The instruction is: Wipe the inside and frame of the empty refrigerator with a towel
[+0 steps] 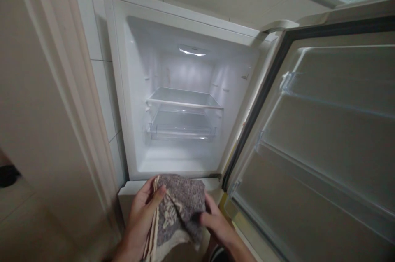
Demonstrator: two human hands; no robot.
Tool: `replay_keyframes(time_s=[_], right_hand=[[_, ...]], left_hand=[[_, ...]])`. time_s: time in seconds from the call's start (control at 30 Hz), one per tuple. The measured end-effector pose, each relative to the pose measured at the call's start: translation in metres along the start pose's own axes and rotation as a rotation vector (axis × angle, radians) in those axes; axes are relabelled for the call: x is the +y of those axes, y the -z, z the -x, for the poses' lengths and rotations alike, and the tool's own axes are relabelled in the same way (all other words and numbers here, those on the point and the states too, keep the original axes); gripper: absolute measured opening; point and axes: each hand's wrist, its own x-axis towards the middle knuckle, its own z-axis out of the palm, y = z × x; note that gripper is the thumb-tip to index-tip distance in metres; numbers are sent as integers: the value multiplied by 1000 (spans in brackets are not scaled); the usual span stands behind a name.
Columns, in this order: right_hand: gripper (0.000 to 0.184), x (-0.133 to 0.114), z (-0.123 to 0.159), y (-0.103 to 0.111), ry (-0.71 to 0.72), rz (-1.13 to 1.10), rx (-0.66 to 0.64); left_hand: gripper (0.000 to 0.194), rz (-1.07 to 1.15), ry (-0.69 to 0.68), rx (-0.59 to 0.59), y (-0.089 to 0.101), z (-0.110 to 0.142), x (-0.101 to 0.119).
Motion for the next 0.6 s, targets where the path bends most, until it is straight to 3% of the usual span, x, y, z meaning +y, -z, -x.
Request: replay_keyframes(time_s=[0.13, 0.2, 0.27, 0.33, 0.43, 0.53, 0.6], right_hand=[[90, 16, -4, -6, -166, 74, 287], [89, 15, -11, -7, -196, 12, 350], [83, 10, -19, -7, -189, -43, 357], [77, 5, -27, -7, -182, -114, 356], [74, 6, -36, -9, -176, -231, 376], [74, 13, -46, -11, -186, -301, 407], [75, 20, -52, -11, -212, -323, 421]], left_hand=[[97, -101, 25, -119, 12, -11, -13], [111, -169, 33, -194, 24, -15, -28], [116, -202, 17, -183, 36, -19, -45], [105, -240, -56, -87, 45, -23, -63], [70, -365, -152, 37, 52, -30, -87], [59, -458, -134, -3, 55, -37, -106], [56, -529, -198, -36, 57, -43, -116]])
